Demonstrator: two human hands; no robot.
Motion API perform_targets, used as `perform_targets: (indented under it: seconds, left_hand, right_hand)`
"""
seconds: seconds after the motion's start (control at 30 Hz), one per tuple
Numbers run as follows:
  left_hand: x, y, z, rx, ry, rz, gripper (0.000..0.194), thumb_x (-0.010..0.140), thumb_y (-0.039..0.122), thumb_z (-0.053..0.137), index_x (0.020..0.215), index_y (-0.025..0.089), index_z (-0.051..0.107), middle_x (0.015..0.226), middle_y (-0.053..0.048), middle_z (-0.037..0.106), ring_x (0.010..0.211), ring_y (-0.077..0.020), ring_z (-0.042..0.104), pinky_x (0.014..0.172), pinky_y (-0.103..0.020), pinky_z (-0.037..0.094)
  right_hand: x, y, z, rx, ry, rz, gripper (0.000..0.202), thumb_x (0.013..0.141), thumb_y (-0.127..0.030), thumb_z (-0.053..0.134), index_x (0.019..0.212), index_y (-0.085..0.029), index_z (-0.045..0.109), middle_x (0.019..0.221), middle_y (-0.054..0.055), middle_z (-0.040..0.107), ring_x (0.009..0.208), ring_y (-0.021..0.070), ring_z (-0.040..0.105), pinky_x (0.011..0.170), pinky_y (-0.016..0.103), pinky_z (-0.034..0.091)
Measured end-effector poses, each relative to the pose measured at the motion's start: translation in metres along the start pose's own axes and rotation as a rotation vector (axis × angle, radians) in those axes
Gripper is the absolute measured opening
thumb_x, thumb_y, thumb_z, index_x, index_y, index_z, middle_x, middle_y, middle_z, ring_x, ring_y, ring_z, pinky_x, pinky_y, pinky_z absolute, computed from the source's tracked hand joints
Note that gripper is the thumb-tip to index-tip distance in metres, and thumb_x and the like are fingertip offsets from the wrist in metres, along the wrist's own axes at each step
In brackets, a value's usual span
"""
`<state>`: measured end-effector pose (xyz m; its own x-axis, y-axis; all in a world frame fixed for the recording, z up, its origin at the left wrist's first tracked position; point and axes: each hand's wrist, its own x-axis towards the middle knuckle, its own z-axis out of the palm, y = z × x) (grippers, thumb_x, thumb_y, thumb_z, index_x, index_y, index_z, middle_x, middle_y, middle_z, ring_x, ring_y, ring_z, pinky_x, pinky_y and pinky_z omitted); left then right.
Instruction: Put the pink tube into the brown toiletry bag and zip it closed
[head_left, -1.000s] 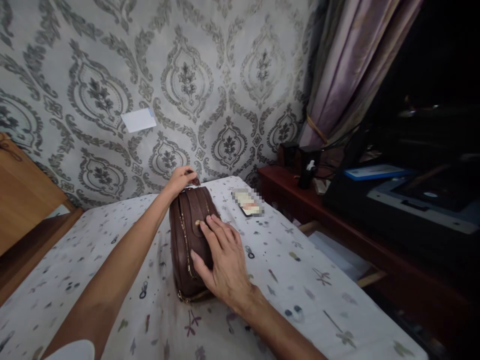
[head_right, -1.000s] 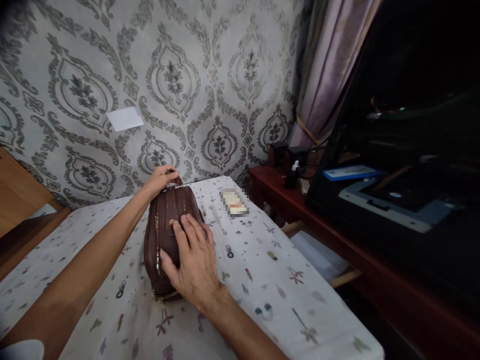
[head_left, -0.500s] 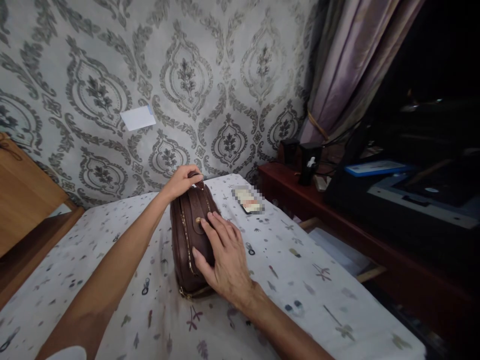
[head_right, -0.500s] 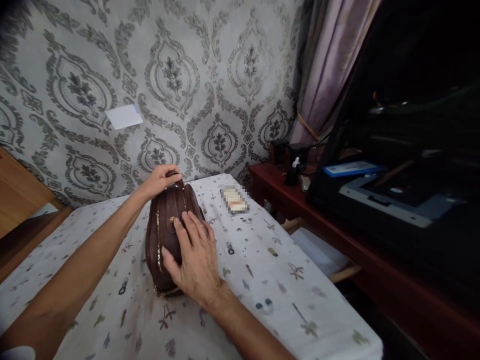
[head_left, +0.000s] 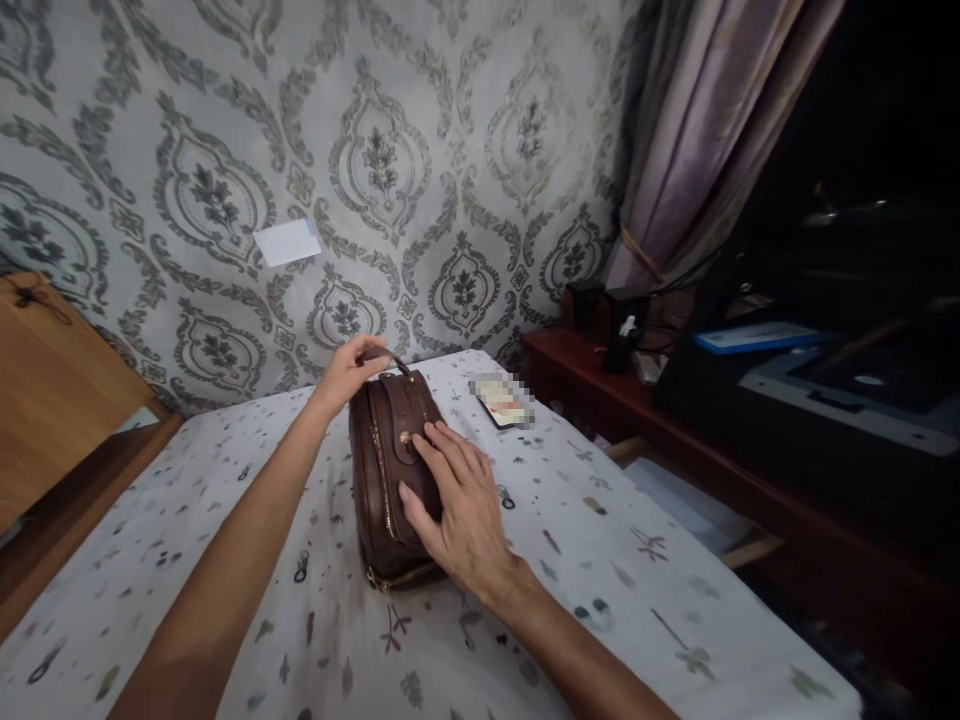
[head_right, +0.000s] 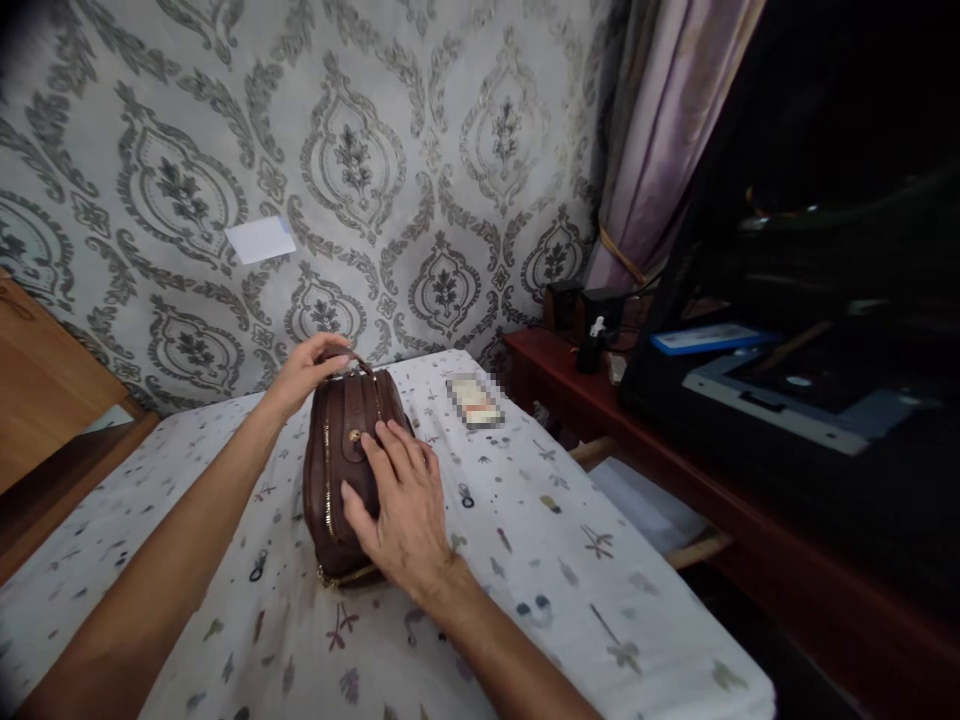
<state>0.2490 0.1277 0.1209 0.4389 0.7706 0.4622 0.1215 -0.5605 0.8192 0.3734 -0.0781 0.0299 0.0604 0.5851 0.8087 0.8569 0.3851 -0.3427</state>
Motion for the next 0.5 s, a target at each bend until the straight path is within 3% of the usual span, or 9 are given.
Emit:
perform_targets:
  seconds: [0.1, 0.27, 0.5]
  left_hand:
    - [-0.009, -0.013, -0.005, -0.017, 0.102, -0.056, 0.037, 0.067, 0.036, 0.075, 0.098, 0.019, 0.065, 0.094, -0.004, 0.072, 0.092, -0.0193, 0.065, 0.088, -0.029, 0.047]
    - [-0.02, -0.025, -0.006, 0.106, 0.189, -0.095, 0.02, 0.074, 0.036, 0.069, 0.083, 0.018, 0.066, 0.082, -0.002, 0.07, 0.081, -0.0181, 0.063, 0.082, -0.028, 0.047]
    - [-0.02, -0.025, -0.005, 0.302, 0.264, -0.112, 0.029, 0.079, 0.033, 0.066, 0.056, 0.019, 0.055, 0.052, 0.005, 0.045, 0.062, -0.0147, 0.045, 0.062, -0.024, 0.032]
  right_hand:
    - [-0.002, -0.001, 0.002, 0.004, 0.01, 0.01, 0.046, 0.094, -0.031, 0.053, 0.138, -0.017, 0.055, 0.141, 0.016, 0.06, 0.135, 0.031, 0.052, 0.107, 0.051, 0.045]
    - [-0.006, -0.001, 0.003, -0.027, 0.038, -0.005, 0.046, 0.096, -0.032, 0.052, 0.139, -0.016, 0.055, 0.148, 0.018, 0.053, 0.136, 0.0327, 0.05, 0.106, 0.052, 0.047]
    - [-0.007, 0.001, 0.005, -0.028, 0.038, -0.013, 0.047, 0.095, -0.033, 0.053, 0.14, -0.018, 0.053, 0.145, 0.017, 0.056, 0.136, 0.0329, 0.051, 0.106, 0.053, 0.047]
